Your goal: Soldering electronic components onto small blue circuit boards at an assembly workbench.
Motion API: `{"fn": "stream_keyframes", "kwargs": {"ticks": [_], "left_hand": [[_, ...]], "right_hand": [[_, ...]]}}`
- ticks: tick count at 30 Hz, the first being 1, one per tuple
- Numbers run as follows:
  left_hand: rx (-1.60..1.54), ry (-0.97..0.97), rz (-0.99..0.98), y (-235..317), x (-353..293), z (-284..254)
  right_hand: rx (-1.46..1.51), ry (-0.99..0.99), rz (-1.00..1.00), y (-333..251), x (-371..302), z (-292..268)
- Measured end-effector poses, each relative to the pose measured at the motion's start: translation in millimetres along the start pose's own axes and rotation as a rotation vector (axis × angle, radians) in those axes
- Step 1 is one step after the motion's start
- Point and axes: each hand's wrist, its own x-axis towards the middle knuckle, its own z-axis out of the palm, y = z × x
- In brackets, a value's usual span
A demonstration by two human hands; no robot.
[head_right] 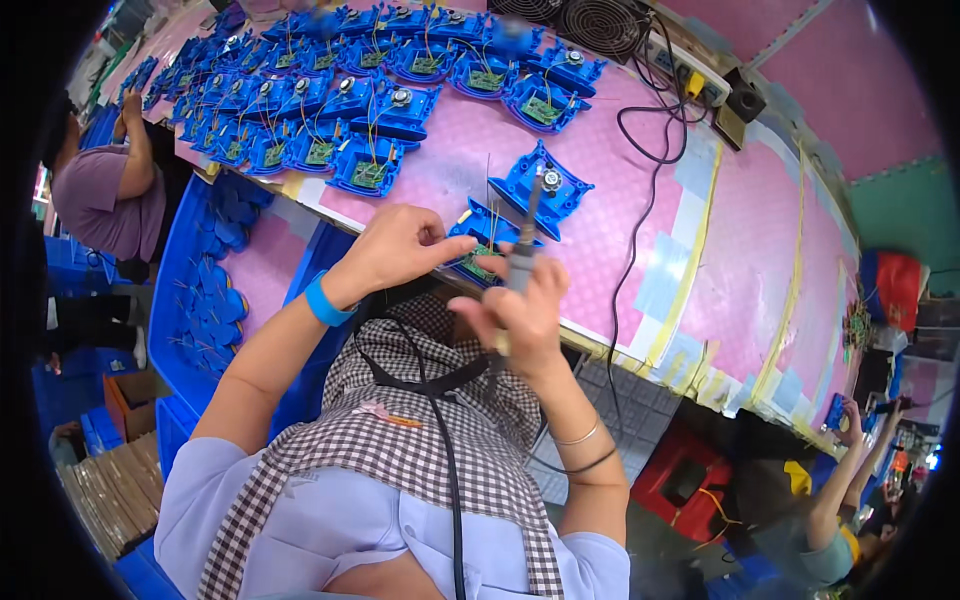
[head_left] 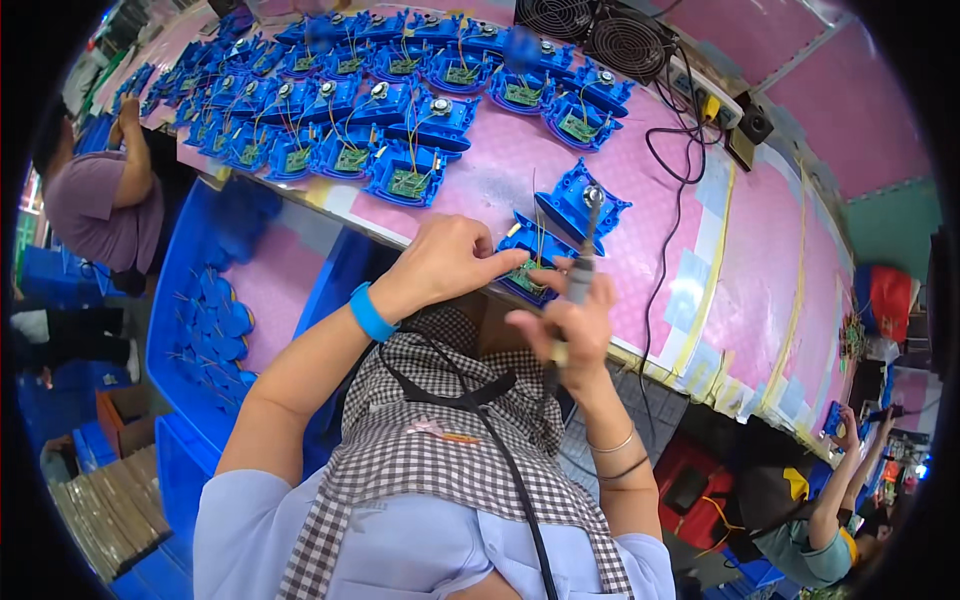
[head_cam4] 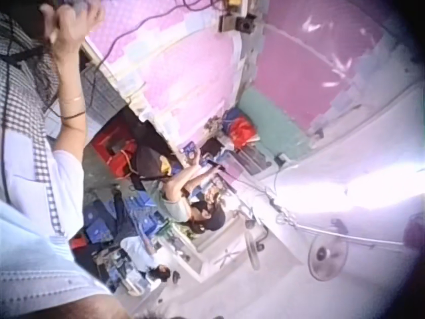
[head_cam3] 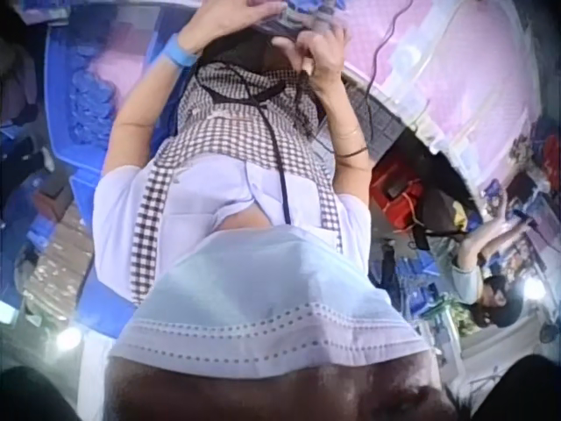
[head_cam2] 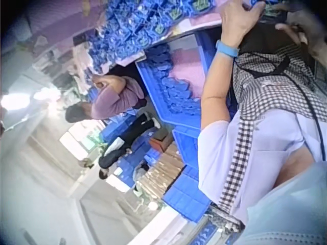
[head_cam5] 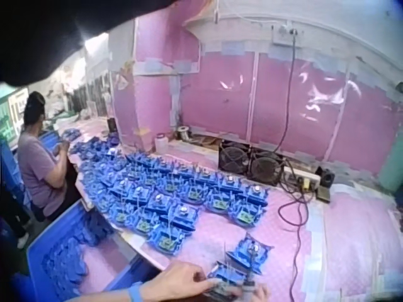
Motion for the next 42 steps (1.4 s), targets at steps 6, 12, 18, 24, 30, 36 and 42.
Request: {"fn": "stream_keyframes", "kwargs": {"ticks": [6, 12, 18, 24, 30, 36, 42], "left_hand": [[0.11, 0.277, 0.125, 6.6, -25.9, -11.3], [0.121, 0.288, 0.091, 9.7, -25.4, 6.7], [-0.398, 0.271, -0.127, 15.3, -13.2, -19.9], [-0.76, 0.056, 0.017, 14.9, 18.8, -48.1], [-0.119, 0.322, 0.261, 27.6, 39.4, -9.0], [0.015, 0.169, 0.346, 33.1, 41.6, -1.1], [0.27, 0.209, 0.269, 33.6, 46.7, -5.2]], "right_hand": [[-0.24, 0.169, 0.163, 34.1, 21.5, -32.1], [0.116, -0.025, 0.305, 53.0, 23.9, -23.6], [-0.023, 0.157, 0.137, 38.0, 12.8, -40.1], [0.06, 0.353, 0.467, 5.8, -1.6, -48.4], [0.466, 0.403, 0.769, -0.9, -5.5, -39.3], [0.365, 0.351, 0.761, 3.3, -3.3, -37.6], [0.384, 0.423, 0.77, 4.6, -5.1, -38.0]]}}
